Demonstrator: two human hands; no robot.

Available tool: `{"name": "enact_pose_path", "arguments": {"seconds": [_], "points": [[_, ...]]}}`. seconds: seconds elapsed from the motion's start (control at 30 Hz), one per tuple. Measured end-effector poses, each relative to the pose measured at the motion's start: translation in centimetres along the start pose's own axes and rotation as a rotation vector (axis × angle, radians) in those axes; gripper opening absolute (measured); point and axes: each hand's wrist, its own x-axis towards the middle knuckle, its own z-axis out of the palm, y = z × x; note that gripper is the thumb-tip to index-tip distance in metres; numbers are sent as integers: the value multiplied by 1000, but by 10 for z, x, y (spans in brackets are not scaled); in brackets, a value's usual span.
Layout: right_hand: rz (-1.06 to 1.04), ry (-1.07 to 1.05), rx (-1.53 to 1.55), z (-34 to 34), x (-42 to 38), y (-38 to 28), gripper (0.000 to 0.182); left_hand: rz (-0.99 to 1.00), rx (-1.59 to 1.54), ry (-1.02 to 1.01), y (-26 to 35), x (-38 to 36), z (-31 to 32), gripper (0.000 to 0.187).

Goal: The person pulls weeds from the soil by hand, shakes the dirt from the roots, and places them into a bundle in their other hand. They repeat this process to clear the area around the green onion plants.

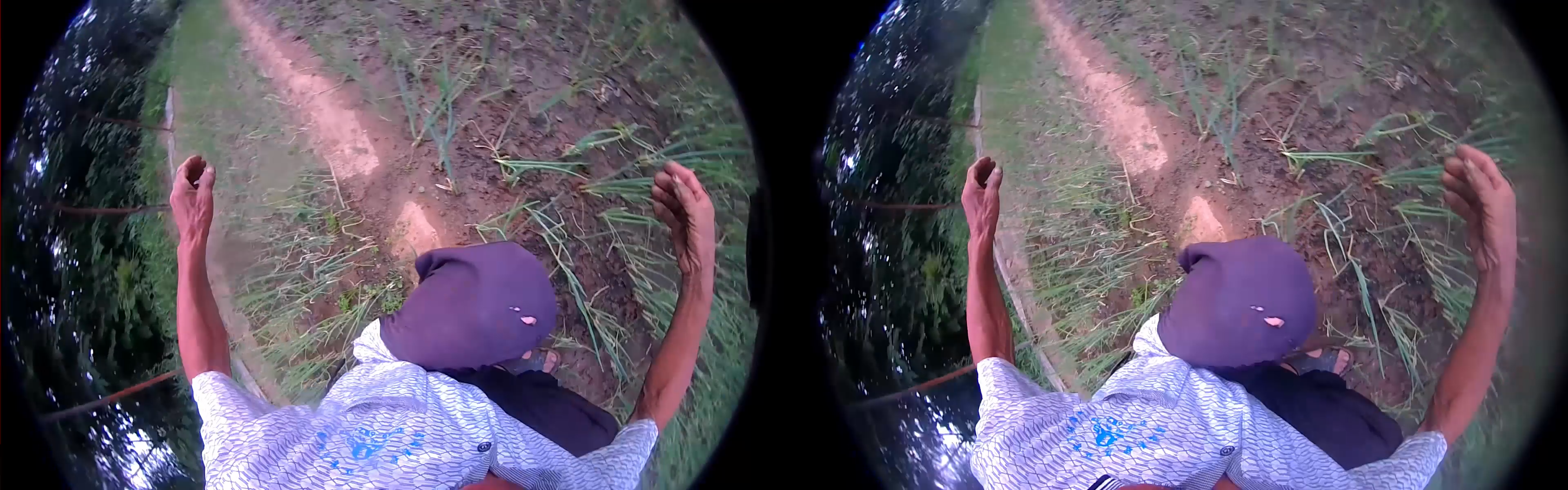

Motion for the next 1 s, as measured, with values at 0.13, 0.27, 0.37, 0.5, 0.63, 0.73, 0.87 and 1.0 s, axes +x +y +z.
{"name": "enact_pose_path", "arguments": {"seconds": [0.13, 0.27, 0.37, 0.5, 0.63, 0.73, 0.87, 1.0], "points": [[-295, 22, 33, -62, -53, -24, 35, 404, -141, -876, 188, -42, 150, 20], [-349, 366, 68, -132, -123, -5, 35, 909, -65, -1307, 292, -75, 227, 23], [-229, 719, 96, -167, -150, 40, 32, 1083, -39, -1278, 303, -91, 269, 22], [-216, 866, -122, -177, -139, 61, 22, 1013, 71, -1464, 290, -112, 283, 22], [207, 545, -668, -187, -114, 50, 19, 878, 163, -1531, 263, -117, 267, 22], [630, 197, -1370, -247, -72, 123, 14, 856, 148, -1459, 246, -113, 259, 22], [137, 426, -1370, -281, -48, 222, 16, 558, 166, -1429, 239, -119, 242, 20], [372, 1021, -73, -301, -31, 229, 10, 257, 164, -1617, 209, -128, 241, 20]]}}
